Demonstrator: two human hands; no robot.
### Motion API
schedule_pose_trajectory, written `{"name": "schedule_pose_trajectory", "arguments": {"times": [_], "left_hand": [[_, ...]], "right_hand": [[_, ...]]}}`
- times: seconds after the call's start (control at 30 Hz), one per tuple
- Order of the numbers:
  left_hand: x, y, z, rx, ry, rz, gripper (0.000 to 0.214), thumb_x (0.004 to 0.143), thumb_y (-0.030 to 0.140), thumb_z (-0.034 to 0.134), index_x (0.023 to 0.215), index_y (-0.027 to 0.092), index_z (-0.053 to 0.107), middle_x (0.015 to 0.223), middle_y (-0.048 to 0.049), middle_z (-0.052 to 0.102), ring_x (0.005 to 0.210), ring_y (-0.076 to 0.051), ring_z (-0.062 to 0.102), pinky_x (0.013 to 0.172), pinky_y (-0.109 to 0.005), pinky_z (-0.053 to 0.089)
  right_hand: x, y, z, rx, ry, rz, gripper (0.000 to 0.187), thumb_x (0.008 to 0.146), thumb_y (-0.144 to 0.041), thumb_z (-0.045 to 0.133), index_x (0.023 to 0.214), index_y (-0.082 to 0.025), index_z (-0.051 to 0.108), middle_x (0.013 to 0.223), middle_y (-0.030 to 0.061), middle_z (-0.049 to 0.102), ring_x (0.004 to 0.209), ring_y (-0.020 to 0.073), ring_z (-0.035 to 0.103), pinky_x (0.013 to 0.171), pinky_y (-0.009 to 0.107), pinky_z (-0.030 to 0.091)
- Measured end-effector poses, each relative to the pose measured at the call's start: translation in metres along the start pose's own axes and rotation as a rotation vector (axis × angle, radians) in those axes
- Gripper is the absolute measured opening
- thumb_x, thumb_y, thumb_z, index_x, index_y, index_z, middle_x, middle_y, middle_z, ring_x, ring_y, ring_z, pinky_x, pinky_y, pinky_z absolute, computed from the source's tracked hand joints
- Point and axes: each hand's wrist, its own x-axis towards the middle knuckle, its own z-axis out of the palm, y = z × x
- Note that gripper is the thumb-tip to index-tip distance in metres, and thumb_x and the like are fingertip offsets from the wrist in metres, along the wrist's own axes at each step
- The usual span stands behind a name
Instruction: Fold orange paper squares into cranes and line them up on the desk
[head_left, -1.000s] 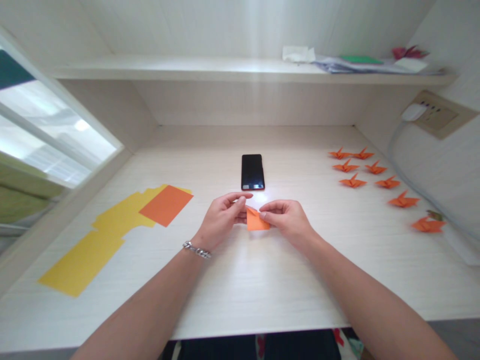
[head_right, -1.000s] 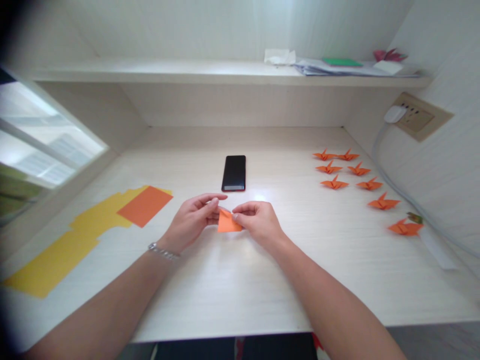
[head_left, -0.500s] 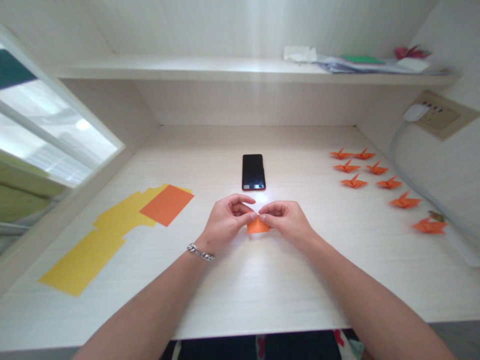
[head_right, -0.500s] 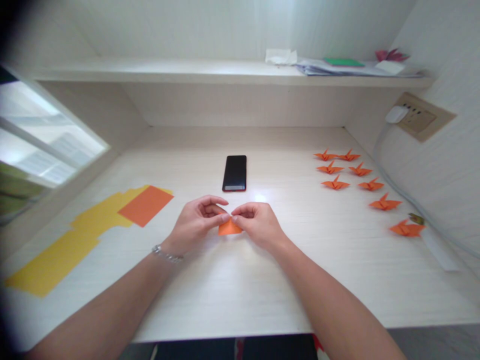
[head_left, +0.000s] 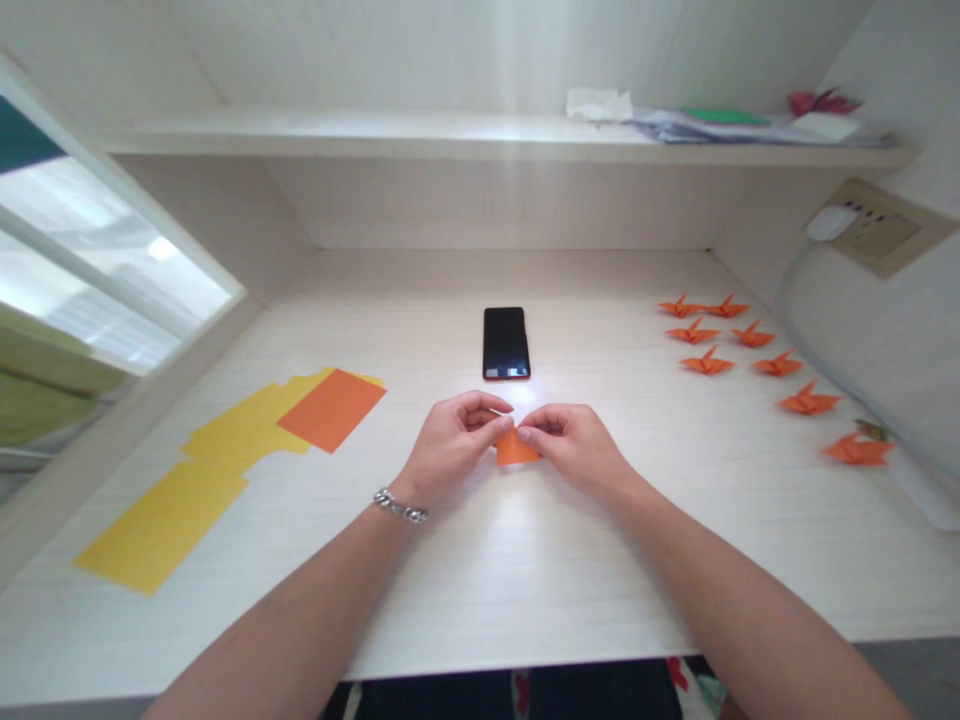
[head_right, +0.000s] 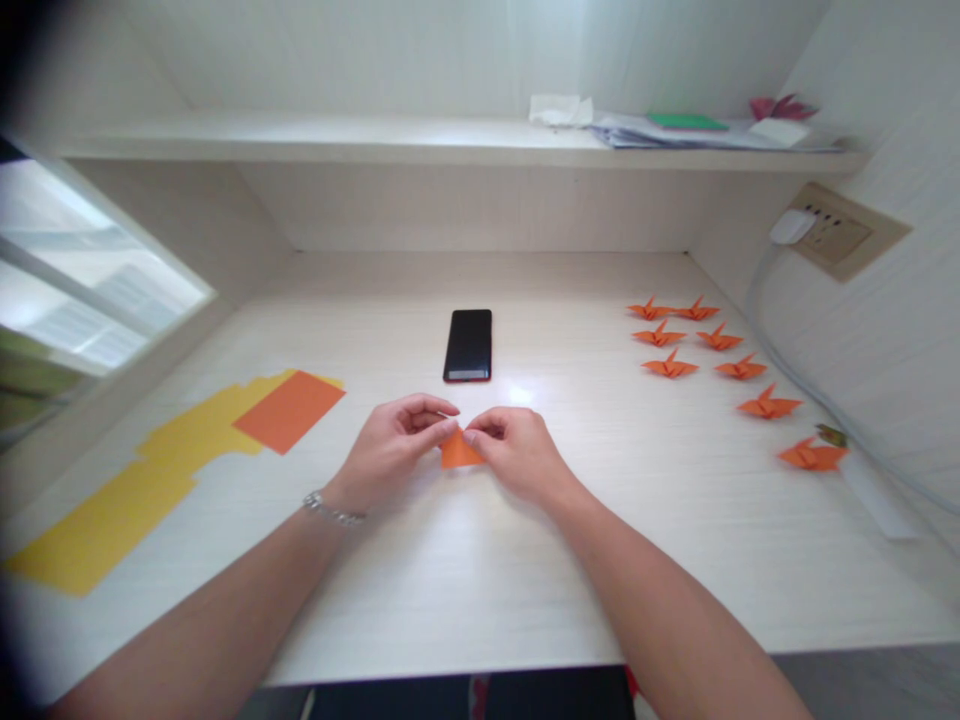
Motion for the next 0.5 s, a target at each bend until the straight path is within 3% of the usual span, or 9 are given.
{"name": "schedule_pose_trajectory", "arguments": {"times": [0.27,0.5], "left_hand": [[-0.0008,-0.0033,-0.0001,0.013,-0.025,0.006,0.018,0.073,0.018,0.068,0.090,0.014,0.064,0.077,-0.0050,0.072,0.074,-0.017,0.069,0.068,-0.026,0.055],[-0.0022,-0.0054,0.0008,0.027,-0.013,0.071,0.014,0.072,0.013,0.067,0.085,0.015,0.064,0.078,-0.0036,0.071,0.074,-0.016,0.068,0.069,-0.026,0.055]], "right_hand": [[0.0015,0.0032,-0.0029,-0.018,-0.104,0.040,0.017,0.078,-0.025,0.058,0.076,-0.015,0.071,0.065,0.0014,0.065,0.059,0.0119,0.055,0.053,0.022,0.037],[0.0029,0.0042,-0.0009,0.021,-0.111,0.094,0.018,0.076,-0.027,0.060,0.075,-0.014,0.071,0.063,0.0022,0.064,0.057,0.0116,0.054,0.051,0.021,0.037]]}}
